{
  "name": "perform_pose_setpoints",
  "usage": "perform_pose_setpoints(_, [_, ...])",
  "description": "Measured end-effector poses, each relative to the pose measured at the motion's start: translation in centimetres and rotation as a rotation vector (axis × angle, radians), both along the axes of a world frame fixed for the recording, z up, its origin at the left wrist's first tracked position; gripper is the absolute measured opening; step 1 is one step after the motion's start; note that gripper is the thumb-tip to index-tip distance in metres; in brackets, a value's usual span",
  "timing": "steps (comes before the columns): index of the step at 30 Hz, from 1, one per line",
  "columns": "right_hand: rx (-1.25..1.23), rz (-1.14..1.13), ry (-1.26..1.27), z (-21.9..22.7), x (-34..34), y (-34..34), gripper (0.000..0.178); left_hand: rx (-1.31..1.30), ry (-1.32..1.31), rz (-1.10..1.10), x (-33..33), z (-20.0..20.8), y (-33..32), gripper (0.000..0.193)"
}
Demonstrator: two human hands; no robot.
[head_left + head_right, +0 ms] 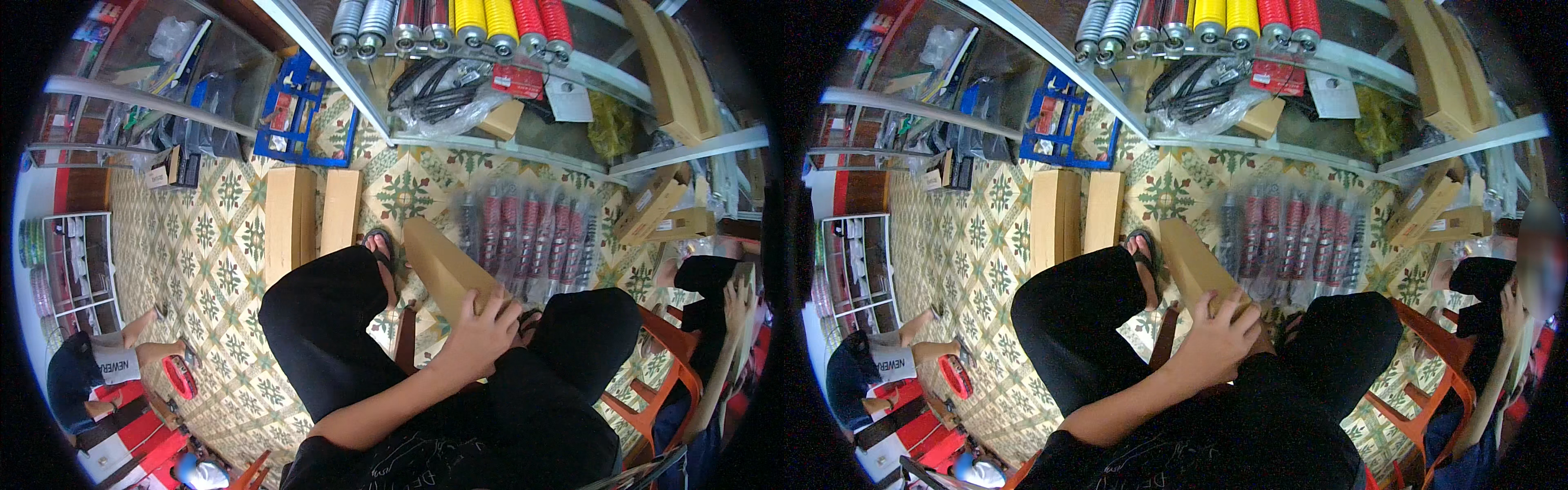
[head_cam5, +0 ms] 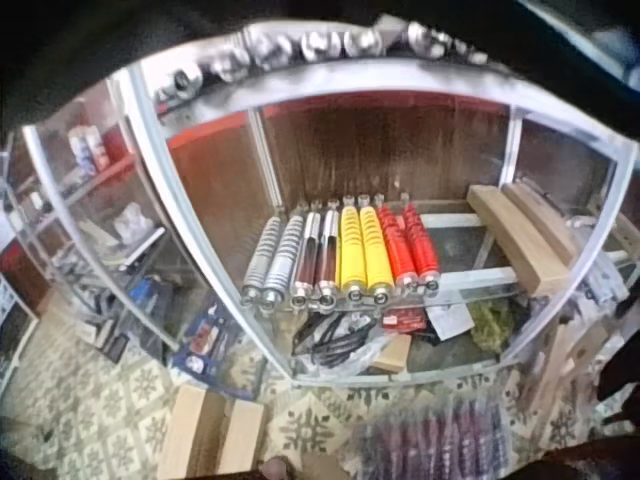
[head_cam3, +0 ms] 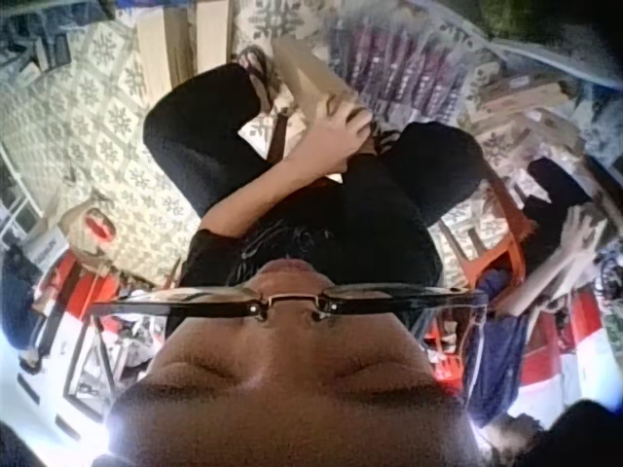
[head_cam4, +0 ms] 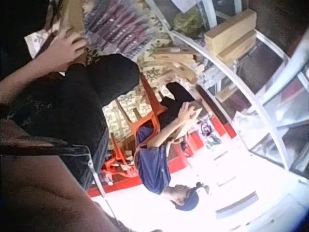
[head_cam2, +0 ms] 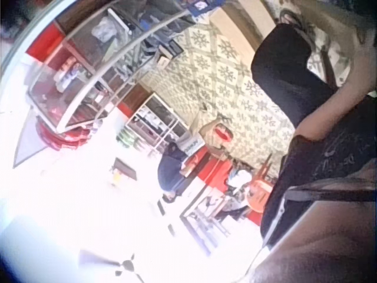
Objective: The person takes motorcycle shock absorbers out of their protective plastic sleeves and places them into cardboard boxes, closing each box after the item is inside.
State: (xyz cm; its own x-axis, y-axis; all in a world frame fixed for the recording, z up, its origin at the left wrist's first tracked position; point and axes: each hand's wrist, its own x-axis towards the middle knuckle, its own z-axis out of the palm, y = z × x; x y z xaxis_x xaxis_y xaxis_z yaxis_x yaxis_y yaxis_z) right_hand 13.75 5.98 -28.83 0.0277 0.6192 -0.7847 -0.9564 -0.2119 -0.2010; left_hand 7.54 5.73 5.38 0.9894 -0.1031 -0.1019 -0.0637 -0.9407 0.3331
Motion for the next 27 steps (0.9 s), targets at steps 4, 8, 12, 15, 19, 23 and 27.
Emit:
perform_pose_setpoints(4, [0.064,-0.092,-0.095,7.3,3.5,-0.6,0.044,0.019,-0.242,-0.108,-0.8,1.5,-0.6,0.04])
perform_pose_setpoints(8, [0.122,-0.163,-0.244,16.1,7.0,-1.6,0.045,-0.12,-0.356,-0.099,-1.8,6.9,1.7,0.041])
perform_pose_setpoints(12, [0.153,-0.218,-0.41,25.1,10.4,-2.8,0.046,-0.263,-0.522,-0.088,-3.1,9.7,2.1,0.05])
perform_pose_setpoints(15, [0.134,-0.281,-0.537,28.2,14.8,-6.0,0.046,-0.322,-0.636,-0.134,-3.4,11.5,0.9,0.053])
perform_pose_setpoints(19, [0.194,-0.301,-0.639,31.2,21.1,-12.1,0.049,-0.298,-0.903,-0.125,-3.4,11.1,-0.1,0.047])
perform_pose_setpoints(23, [0.102,-0.164,-0.798,37.6,22.3,-15.2,0.05,-0.15,-1.225,-0.163,-4.2,11.5,-1.4,0.04])
perform_pose_setpoints(27, [0.132,-0.211,-0.833,38.3,22.6,-16.7,0.049,-0.292,-1.285,-0.177,-3.7,15.8,-4.4,0.034])
